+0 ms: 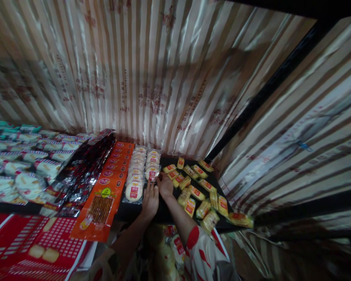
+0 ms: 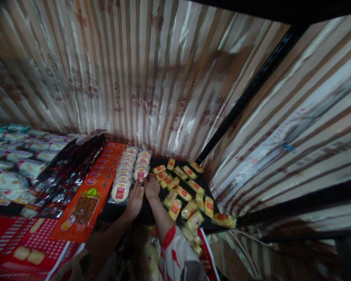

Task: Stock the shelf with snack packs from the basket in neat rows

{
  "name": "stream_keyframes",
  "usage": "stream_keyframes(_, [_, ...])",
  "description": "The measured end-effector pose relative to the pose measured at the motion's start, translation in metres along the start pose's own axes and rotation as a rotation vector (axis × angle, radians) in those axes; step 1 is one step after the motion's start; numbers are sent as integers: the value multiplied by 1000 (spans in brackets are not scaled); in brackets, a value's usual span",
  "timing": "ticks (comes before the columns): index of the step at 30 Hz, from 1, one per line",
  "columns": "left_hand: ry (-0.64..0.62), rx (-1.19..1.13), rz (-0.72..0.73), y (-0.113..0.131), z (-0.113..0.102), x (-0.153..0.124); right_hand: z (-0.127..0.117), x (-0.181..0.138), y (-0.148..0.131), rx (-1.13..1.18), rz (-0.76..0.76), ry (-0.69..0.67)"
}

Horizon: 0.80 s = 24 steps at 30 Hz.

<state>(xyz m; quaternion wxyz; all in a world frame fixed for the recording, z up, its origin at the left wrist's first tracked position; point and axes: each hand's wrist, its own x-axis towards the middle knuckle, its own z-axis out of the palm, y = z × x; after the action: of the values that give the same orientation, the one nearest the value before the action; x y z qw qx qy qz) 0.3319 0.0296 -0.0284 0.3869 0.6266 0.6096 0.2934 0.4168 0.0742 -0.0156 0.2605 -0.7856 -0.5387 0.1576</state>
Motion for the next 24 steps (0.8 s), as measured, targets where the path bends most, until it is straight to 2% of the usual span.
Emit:
stream_keyframes(7, [135,1,127,-9,9,-16,-4,-24,9,119,-148,55])
stream_keyframes(10, [218,-7,177,-10,11,-35,-8,-47,16,206,-194,85])
stream_keyframes(13, [242,-64,270,-11,12,-67,-13,-76,27,314,-232,67])
stream_keyframes(15, [225,-110,321,-13,13,-94,-17,-100,36,364,-267,34])
stream_keyframes(17, [188,-120,314,-19,15,-121,-21,-127,48,377,-320,0])
stream_keyframes(19, [104,-112,294,-30,20,-143,-21,-154,64,340,-367,-13])
stream_keyframes(21, [15,-44,236,-44,26,-158,-18,-178,80,268,-376,-25])
stream_keyframes(24, [-104,155,72,-64,35,-168,-10,-203,100,124,-294,-74])
